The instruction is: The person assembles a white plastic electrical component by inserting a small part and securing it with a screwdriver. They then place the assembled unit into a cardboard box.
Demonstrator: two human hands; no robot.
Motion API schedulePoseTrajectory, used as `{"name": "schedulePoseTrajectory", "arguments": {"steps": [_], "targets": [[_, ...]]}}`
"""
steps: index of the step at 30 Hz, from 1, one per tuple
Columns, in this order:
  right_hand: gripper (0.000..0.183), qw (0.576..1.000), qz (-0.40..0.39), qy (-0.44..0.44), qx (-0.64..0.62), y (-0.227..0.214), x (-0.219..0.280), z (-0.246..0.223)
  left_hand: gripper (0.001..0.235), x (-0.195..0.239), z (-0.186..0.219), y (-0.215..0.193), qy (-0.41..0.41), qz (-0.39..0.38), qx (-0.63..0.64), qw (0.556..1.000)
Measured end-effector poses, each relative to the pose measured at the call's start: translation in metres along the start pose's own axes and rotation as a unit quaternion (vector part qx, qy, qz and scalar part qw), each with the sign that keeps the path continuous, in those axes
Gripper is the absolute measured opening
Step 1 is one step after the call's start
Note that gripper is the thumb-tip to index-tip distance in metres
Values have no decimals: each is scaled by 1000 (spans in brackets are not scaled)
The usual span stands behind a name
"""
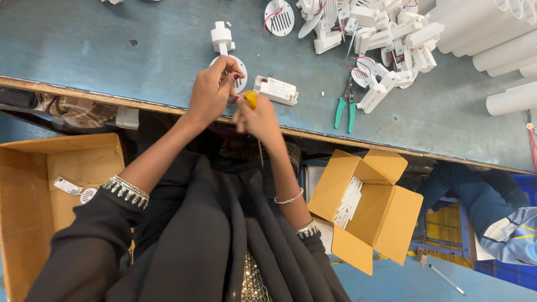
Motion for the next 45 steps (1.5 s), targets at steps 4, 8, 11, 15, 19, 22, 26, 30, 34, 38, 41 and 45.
{"name": "schedulePoseTrajectory", "arguments": {"steps": [4, 8, 11, 15, 19, 22, 26, 30, 34, 38, 41, 45], "targets": [[30, 980, -25, -19, -195, 12, -19, -1, 9, 3, 6, -8, 76, 45, -45, 995], [30, 969, -6, -46, -243, 10, -29, -15, 12, 4, 6, -12, 74, 46, -24, 996], [31, 966, -23, -55, -252, 5, -34, -27, 12, 1, 3, -13, 68, 40, -32, 996], [30, 980, -32, 8, -196, 2, -39, -31, 9, -4, 0, -18, 72, 39, -20, 996], [31, 976, -32, -7, -214, 1, -47, -19, 8, -12, -3, -20, 66, 68, -16, 995], [31, 975, -22, -53, -213, -3, -60, -11, 7, -17, -6, -20, 43, 65, 46, 996], [29, 969, -24, -105, -222, -17, -75, -11, 8, -17, -6, -16, 94, 41, 13, 995], [45, 983, 29, -34, -179, -35, -78, -25, 11, -11, -8, -3, 145, 35, -59, 987], [34, 987, 129, -87, -34, -37, -54, -34, 10, -8, -12, 12, 163, 44, -109, 980], [16, 966, 216, -128, 59, -22, -18, -19, 9, -8, -15, 22, 161, 56, -125, 977], [17, 970, 191, -148, 14, -14, -11, -5, 10, -4, -17, 27, 168, 51, -133, 975], [23, 969, 166, -149, -102, -15, -16, 4, 10, -1, -18, 28, 141, 30, -122, 982]]}}
Point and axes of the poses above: each hand's wrist, its own x-axis away from the middle knuckle, its own y-axis out of the palm, z = x × y, the point moved 2 cm from there along -x, towards the middle knuckle, and after that the axes turned 4 degrees about -x, right-handed, at the moved point
